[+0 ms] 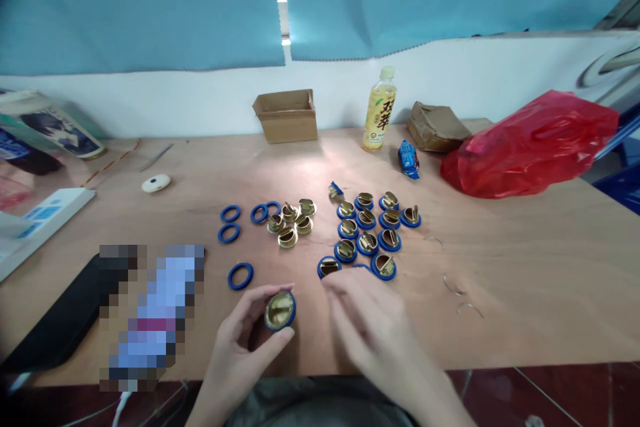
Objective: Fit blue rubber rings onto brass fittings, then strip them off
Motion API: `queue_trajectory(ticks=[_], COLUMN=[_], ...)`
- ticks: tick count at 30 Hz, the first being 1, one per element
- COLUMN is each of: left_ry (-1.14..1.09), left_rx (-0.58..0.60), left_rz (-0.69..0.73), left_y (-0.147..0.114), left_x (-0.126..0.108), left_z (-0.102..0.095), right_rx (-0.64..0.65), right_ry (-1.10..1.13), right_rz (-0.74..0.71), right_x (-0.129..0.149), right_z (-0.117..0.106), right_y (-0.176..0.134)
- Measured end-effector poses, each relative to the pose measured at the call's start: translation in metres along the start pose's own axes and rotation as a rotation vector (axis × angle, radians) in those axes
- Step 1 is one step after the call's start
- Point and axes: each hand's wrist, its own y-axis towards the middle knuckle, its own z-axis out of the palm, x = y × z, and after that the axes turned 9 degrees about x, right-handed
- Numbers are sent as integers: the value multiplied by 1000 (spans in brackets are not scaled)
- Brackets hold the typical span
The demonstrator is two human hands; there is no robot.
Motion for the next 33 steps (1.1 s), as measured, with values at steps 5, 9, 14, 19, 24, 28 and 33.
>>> queue_trajectory(ticks=[5,9,14,19,24,28,33], left_ry=[63,68,77,77,57,64,86], left_rx=[3,24,52,50,47,56,59], left_rz=[-12,-26,-35,-39,-52,-56,-53], left_y=[-1,-1,1,0,1,2,0], left_x=[1,0,-3,-3,-3,-5,-5], left_z=[0,0,-1,0,1,0,0], right_rx=[-75,-41,109,125,6,-40,-23], right_ry=[-355,-402,-326,-235,-331,-423,-472], right_rz=[424,634,732,656,618,620,575], right_x=[-35,-65,-96,-124,-132,-126,-121], right_z=[-73,-107,-116,-117,-113,-99,-87], right_y=[-25,-51,-61,-59,-48,-28,-16])
